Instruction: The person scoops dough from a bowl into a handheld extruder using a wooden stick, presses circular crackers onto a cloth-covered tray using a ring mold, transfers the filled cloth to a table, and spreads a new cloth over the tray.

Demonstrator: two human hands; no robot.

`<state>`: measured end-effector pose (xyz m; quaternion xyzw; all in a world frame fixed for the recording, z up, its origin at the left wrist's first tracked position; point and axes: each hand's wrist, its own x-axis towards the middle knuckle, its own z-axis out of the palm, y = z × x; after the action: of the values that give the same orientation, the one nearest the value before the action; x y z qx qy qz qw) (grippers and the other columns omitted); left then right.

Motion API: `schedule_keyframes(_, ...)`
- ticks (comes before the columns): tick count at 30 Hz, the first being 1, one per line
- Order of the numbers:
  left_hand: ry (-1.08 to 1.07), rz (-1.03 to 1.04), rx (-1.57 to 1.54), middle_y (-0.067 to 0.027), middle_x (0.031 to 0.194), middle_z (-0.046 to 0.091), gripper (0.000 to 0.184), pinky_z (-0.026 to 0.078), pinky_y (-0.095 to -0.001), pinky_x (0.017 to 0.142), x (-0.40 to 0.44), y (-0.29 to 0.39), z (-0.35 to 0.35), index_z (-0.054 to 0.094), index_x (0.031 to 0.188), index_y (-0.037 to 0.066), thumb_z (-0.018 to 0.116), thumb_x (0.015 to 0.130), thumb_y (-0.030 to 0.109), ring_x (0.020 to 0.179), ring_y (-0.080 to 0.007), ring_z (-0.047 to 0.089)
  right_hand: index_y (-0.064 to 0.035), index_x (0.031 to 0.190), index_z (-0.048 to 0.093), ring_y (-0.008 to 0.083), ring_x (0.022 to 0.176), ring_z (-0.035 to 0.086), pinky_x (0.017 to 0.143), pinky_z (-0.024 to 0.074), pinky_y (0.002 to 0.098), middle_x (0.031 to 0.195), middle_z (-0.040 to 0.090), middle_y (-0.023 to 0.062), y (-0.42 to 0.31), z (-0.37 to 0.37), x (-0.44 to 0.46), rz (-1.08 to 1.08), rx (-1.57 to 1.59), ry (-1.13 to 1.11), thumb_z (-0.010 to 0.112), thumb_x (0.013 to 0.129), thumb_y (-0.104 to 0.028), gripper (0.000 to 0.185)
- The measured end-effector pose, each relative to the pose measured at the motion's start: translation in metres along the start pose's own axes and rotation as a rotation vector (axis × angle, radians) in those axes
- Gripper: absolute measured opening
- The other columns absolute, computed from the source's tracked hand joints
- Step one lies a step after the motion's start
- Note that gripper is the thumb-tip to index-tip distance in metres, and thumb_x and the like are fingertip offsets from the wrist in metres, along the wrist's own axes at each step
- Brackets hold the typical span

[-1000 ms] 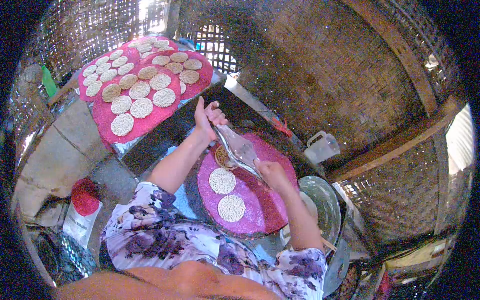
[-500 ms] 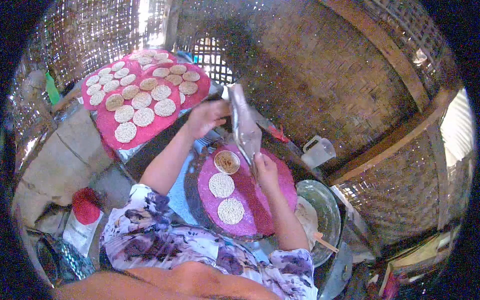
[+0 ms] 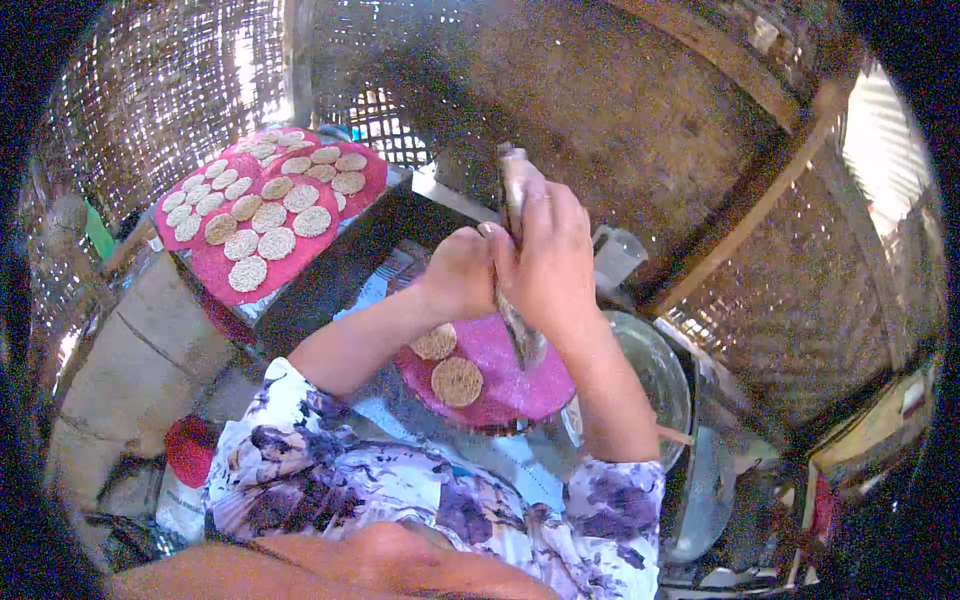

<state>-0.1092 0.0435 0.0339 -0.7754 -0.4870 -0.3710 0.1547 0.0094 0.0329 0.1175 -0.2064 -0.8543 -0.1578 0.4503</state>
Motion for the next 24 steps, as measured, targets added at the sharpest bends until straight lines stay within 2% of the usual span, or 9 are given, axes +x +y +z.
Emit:
schedule_keyframes(3, 0.195, 0.216, -0.174, -0.0077, 0.073, 0.061, 0.026, 0.049, -0.0368, 0.067, -0.007, 0.014, -0.012, 0.059, 0.088, 0.012, 0.06, 0.066, 0.026, 0.07, -0.0295, 0.06, 0.0075, 0.108, 0.046, 0.0323, 0.085, 0.05, 0.076, 0.0397, 0.0439, 0.092, 0.049, 0.019, -0.023, -0.028, -0.023, -0.36, -0.084, -0.065, 0.061, 0.066, -0.006, 0.046)
schedule_keyframes(5, -0.007, 0.179, -1.248, -0.0104, 0.076, 0.062, 0.031, 0.049, -0.0369, 0.067, -0.021, 0.038, -0.051, 0.058, 0.093, 0.011, 0.06, 0.066, 0.025, 0.072, -0.0307, 0.06, 0.0053, 0.102, 0.05, 0.0299, 0.08, 0.051, 0.074, 0.0398, 0.0454, 0.089, 0.05, 0.0156, -0.042, -0.049, -0.035, -0.443, 0.061, -0.183, 0.065, 0.059, -0.005, 0.047)
schedule_keyframes(6, -0.268, 0.333, -0.675, -0.0138, 0.074, 0.062, 0.029, 0.049, -0.0366, 0.067, -0.026, 0.031, -0.049, 0.058, 0.087, 0.006, 0.061, 0.064, 0.023, 0.071, -0.0321, 0.06, 0.0039, 0.1, 0.049, 0.0293, 0.078, 0.052, 0.071, 0.041, 0.043, 0.089, 0.05, 0.0157, -0.047, -0.062, -0.044, -0.39, 0.157, -0.241, 0.065, 0.058, -0.004, 0.046)
schedule_keyframes(9, -0.843, 0.119, -0.092, -0.0155, 0.068, 0.06, 0.028, 0.048, -0.0374, 0.065, -0.036, 0.07, -0.072, 0.059, 0.08, 0.004, 0.063, 0.061, 0.024, 0.068, -0.0319, 0.06, 0.0, 0.099, 0.043, 0.0241, 0.069, 0.052, 0.064, 0.0429, 0.0353, 0.085, 0.049, 0.0139, -0.048, -0.091, -0.066, -0.132, 0.354, -0.432, 0.066, 0.058, -0.002, 0.047)
schedule_keyframes(14, -0.58, 0.238, -0.012, -0.0146, 0.064, 0.059, 0.025, 0.048, -0.0374, 0.064, -0.055, 0.076, -0.091, 0.06, 0.075, 0.005, 0.064, 0.059, 0.024, 0.067, -0.0298, 0.061, -0.0006, 0.109, 0.031, 0.0162, 0.069, 0.05, 0.061, 0.0439, 0.0295, 0.08, 0.046, 0.0082, -0.03, -0.132, -0.097, 0.365, 0.676, -0.368, 0.065, 0.061, -0.002, 0.06)
schedule_keyframes(17, -0.198, 0.229, -0.026, -0.0111, 0.068, 0.061, 0.027, 0.049, -0.0351, 0.067, -0.074, 0.022, -0.087, 0.06, 0.075, 0.004, 0.067, 0.061, 0.026, 0.072, -0.025, 0.062, -0.0066, 0.105, 0.038, 0.0126, 0.071, 0.048, 0.064, 0.0406, 0.0246, 0.079, 0.048, 0.0041, 0.004, -0.172, -0.122, 0.641, 0.662, -0.016, 0.059, 0.06, -0.004, 0.05)
schedule_keyframes(20, -0.29, -0.22, -1.154, -0.0132, 0.093, 0.058, 0.031, 0.051, -0.0364, 0.073, -0.11, -0.032, -0.038, 0.053, 0.1, 0.002, 0.058, 0.077, 0.023, 0.079, -0.0221, 0.061, -0.0092, 0.1, 0.039, 0.015, 0.073, 0.05, 0.071, 0.0412, 0.0288, 0.08, 0.049, 0.0046, 0.015, -0.166, -0.137, 0.578, 0.796, 0.595, 0.058, 0.069, 0.003, 0.039)
schedule_keyframes(22, -0.371, -0.106, -1.423, -0.0172, 0.108, 0.054, 0.033, 0.046, -0.0462, 0.081, -0.103, -0.022, -0.031, 0.05, 0.11, 0.003, 0.054, 0.082, 0.017, 0.085, -0.0273, 0.058, -0.0099, 0.096, 0.038, 0.018, 0.075, 0.051, 0.072, 0.0426, 0.0322, 0.08, 0.05, 0.0056, 0.008, -0.143, -0.139, 0.493, 0.852, 0.936, 0.058, 0.073, 0.007, 0.035)
schedule_keyframes(24, -0.488, -0.5, -2.509, -0.0164, 0.121, 0.046, 0.04, 0.041, -0.0532, 0.087, -0.072, 0.028, -0.045, 0.049, 0.115, 0.007, 0.059, 0.078, 0.016, 0.092, -0.0311, 0.056, -0.0105, 0.093, 0.037, 0.0192, 0.077, 0.051, 0.073, 0.0432, 0.0353, 0.082, 0.05, 0.0066, -0.001, -0.109, -0.138, 0.433, 0.868, 1.1, 0.057, 0.073, 0.008, 0.034)
